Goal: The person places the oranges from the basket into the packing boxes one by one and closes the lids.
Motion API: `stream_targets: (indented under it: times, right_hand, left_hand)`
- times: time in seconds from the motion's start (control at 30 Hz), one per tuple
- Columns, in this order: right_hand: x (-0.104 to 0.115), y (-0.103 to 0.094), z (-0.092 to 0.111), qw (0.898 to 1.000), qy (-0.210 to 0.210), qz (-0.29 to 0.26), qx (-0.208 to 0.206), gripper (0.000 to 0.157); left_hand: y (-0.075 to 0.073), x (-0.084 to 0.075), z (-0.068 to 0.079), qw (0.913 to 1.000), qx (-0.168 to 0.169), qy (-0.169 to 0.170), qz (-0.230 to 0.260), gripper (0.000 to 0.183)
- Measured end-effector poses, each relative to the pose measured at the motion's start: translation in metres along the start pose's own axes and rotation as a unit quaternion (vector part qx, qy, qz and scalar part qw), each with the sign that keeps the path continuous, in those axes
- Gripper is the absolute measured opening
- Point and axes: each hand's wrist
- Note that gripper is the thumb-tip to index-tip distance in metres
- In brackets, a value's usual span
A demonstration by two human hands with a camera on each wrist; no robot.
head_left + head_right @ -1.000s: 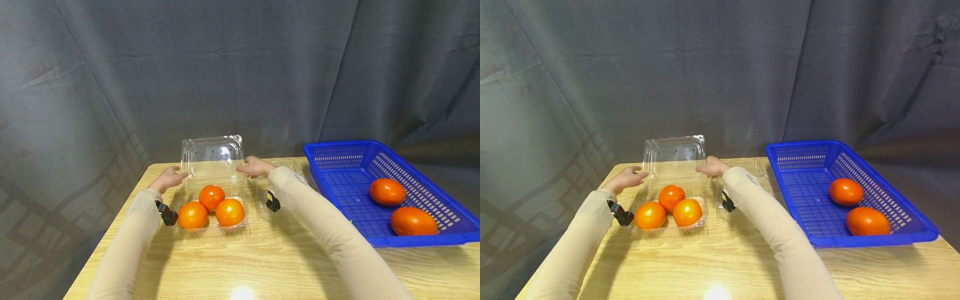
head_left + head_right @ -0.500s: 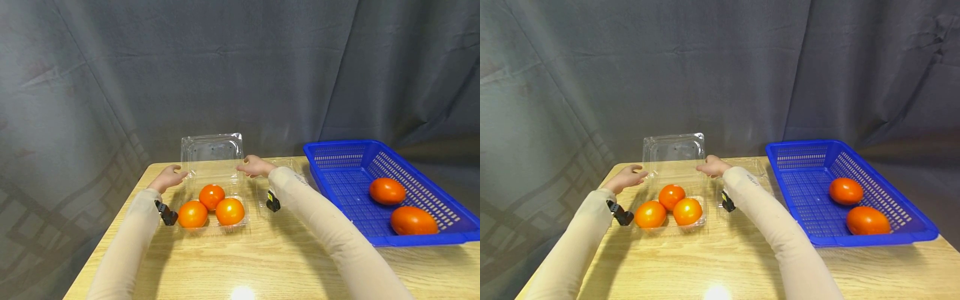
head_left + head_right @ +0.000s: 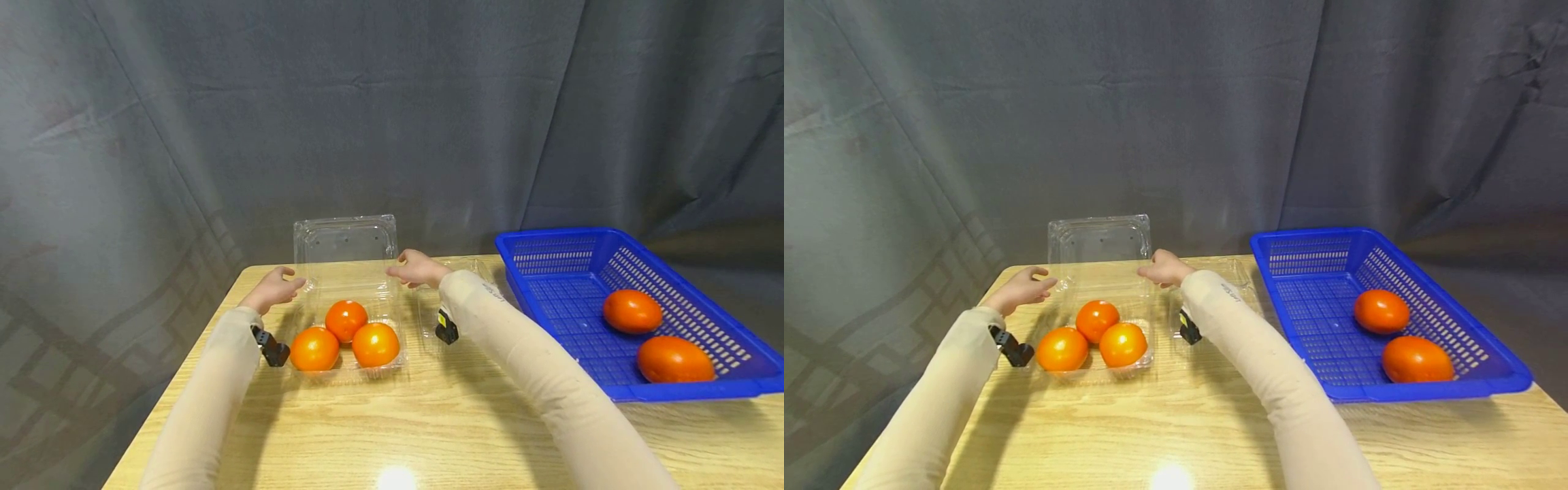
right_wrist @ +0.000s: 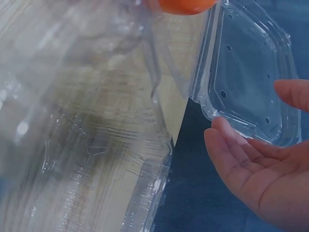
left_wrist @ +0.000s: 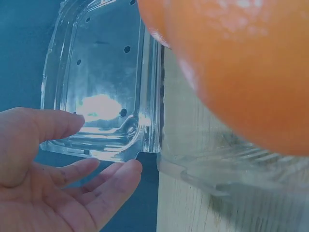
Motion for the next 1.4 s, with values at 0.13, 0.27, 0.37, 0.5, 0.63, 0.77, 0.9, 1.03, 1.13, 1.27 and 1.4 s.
stream_targets:
  times: [0.13,0.27,0.37,0.5,0.63,0.77,0.9,1.03,1.13,1.27,1.4]
  right_hand:
    - [0.002,-0.003,0.000,1.000,-0.001,-0.001,-0.003,0.058]
    - [0.003,-0.003,-0.001,1.000,-0.008,0.002,-0.006,0.056]
    - [0.003,-0.003,-0.001,1.000,-0.012,0.002,-0.010,0.056]
    - [0.003,-0.004,0.001,1.000,-0.013,-0.007,-0.012,0.055]
    - [0.003,-0.006,0.003,1.000,-0.019,-0.013,-0.014,0.056]
    - [0.005,-0.007,0.004,0.999,-0.026,-0.018,-0.013,0.056]
    - [0.006,-0.008,0.005,0.999,-0.032,-0.023,-0.014,0.054]
    - [0.006,-0.008,0.006,0.999,-0.041,-0.026,-0.019,0.054]
    - [0.006,-0.009,0.007,0.998,-0.050,-0.028,-0.026,0.053]
    - [0.006,-0.010,0.009,0.997,-0.057,-0.030,-0.029,0.051]
    - [0.007,-0.012,0.012,0.997,-0.065,-0.031,-0.028,0.050]
  left_hand:
    - [-0.001,-0.001,0.001,1.0000,-0.003,-0.001,0.002,0.060]
    - [-0.003,-0.001,0.001,1.0000,-0.002,-0.001,0.002,0.059]
    - [-0.003,-0.001,0.001,1.0000,0.001,-0.003,-0.003,0.059]
    - [-0.003,-0.002,0.000,1.0000,0.000,-0.004,-0.004,0.059]
    - [-0.003,-0.002,0.000,1.0000,-0.006,0.003,0.006,0.060]
    - [-0.002,-0.001,0.001,0.9997,-0.011,0.011,0.017,0.061]
    - [-0.002,0.000,0.002,0.9993,-0.018,0.016,0.027,0.061]
    - [-0.002,0.001,0.001,0.9988,-0.031,0.024,0.029,0.060]
    - [-0.001,0.001,0.001,0.9984,-0.040,0.027,0.028,0.059]
    - [-0.001,0.000,0.003,0.9980,-0.047,0.029,0.032,0.059]
    - [-0.003,0.000,0.007,0.9978,-0.045,0.036,0.033,0.060]
Point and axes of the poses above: each hand's wrist, its own z-axis away from the middle knuckle, its own y-axis out of the palm, x = y × z, and after that the axes turned 13 degrees about -z, right-handed
